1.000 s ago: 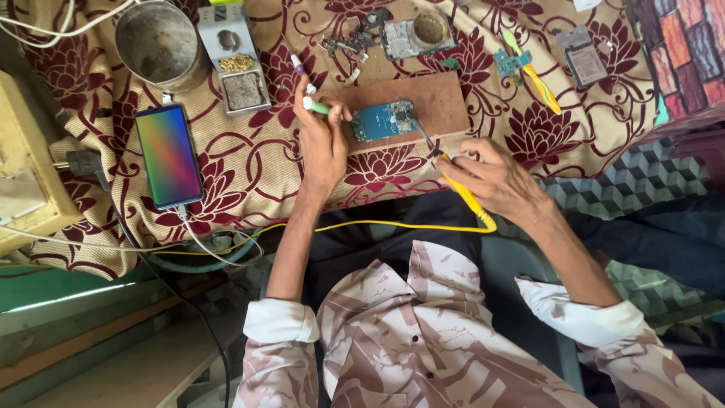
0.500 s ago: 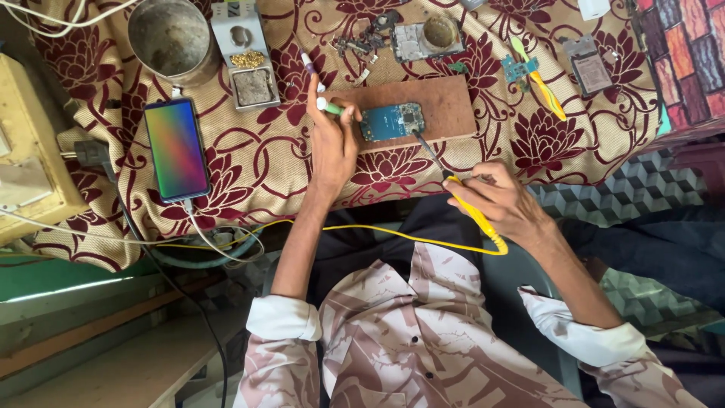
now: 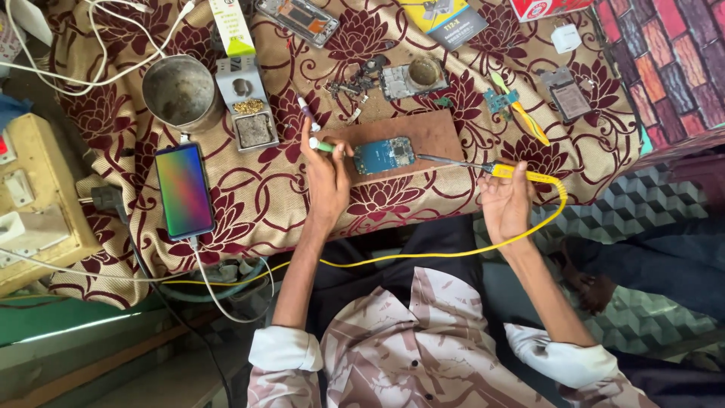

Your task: The person uses a soldering iron and solder wire to work on a small blue circuit board placed on a wooden board. They repeatedly apply the soldering iron to various points on the board while feeding solder with the other hand. The workspace includes a smartphone, a metal container, and other electronic components.

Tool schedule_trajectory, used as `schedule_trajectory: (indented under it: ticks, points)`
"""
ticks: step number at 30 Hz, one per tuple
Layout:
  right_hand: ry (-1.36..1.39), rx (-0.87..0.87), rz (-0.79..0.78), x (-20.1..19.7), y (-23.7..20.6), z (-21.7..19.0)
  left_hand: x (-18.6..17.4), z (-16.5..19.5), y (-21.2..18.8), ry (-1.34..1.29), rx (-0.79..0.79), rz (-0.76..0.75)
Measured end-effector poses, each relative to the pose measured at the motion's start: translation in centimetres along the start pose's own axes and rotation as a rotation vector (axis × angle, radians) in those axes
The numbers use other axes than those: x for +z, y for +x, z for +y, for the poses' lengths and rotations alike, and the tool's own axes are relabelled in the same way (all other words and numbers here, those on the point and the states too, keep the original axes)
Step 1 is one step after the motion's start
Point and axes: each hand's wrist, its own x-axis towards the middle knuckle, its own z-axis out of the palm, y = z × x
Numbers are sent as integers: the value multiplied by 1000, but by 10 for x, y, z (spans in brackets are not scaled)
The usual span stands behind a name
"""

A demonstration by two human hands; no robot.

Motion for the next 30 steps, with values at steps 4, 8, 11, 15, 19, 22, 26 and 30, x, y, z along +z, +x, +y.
schedule_trajectory:
  ticks: [4,8,11,15,19,22,26,30]
  points:
    - [123,58,77,-8,2,11,0,-3,-1,14,14,6]
    - [194,33,127,-12,12,14,-4,1,-5,18,49,17]
    - [138,-50,101,-12,26,9,-6,2,-5,20,30,18]
    - [-284,-331,-31,-4,61,10,-5,2,-2,21,-54,8]
    - [-259,-351,-107,9,105,17,-7,3,-5,26,-19,26]
    - [-254,-340,-136,21,127,22,-7,3,-6,24,16,30]
    - [-323,-315,-149,25,137,25,-7,1,-7,11,-3,31]
    - [-696,-332,-156,23,130,22,-8,0,-8,9,-18,24]
